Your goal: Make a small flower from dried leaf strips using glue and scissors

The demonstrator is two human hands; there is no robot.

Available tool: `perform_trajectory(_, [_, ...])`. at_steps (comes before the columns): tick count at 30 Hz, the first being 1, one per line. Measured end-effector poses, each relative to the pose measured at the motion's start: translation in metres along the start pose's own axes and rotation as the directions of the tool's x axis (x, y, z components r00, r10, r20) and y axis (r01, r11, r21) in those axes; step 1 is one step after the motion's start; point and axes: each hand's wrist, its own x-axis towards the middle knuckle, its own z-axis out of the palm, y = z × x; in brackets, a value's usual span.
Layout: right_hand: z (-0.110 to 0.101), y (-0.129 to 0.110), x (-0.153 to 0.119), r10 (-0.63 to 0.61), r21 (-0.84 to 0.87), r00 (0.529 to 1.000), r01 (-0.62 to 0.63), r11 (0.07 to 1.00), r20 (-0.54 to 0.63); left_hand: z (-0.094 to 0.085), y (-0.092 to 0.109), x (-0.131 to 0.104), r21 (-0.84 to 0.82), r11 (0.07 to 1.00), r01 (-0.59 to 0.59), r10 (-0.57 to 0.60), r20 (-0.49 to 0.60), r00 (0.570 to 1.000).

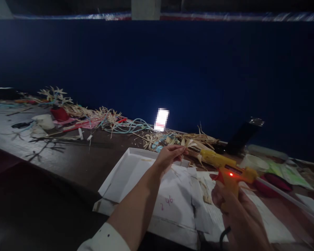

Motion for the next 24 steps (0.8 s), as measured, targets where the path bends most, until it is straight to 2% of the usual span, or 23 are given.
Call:
perform_trajectory(5, [0.003, 0.006, 0.002, -0.035, -0.105, 0.999, 0.035, 0.994, 0.003, 0.001, 0.001, -0.001, 0.019, 1.000, 0.004, -0.004, -0.003, 1.000])
perform_trajectory(10, [0.014, -0.003, -0.003, -0.053, -0.140, 0.999, 0.051, 0.989, -0.009, 0.001, 0.001, -0.001, 0.021, 1.000, -0.001, 0.001, 0.002, 1.000])
perform_trajectory(14, [0.022, -0.009, -0.004, -0.023, -0.113, 1.000, 0.021, 0.993, -0.014, 0.000, 0.001, 0.000, 0.004, 1.000, -0.008, 0.008, 0.006, 1.000])
perform_trajectory(20, [0.019, -0.007, -0.004, -0.008, -0.190, 0.999, 0.001, 0.982, -0.036, -0.001, 0.002, 0.000, 0.003, 1.000, -0.004, 0.004, 0.017, 1.000])
perform_trajectory(24, [0.022, -0.012, -0.007, 0.046, -0.140, 0.999, -0.049, 0.989, -0.026, -0.001, 0.002, -0.001, 0.003, 1.000, -0.006, 0.006, 0.022, 1.000])
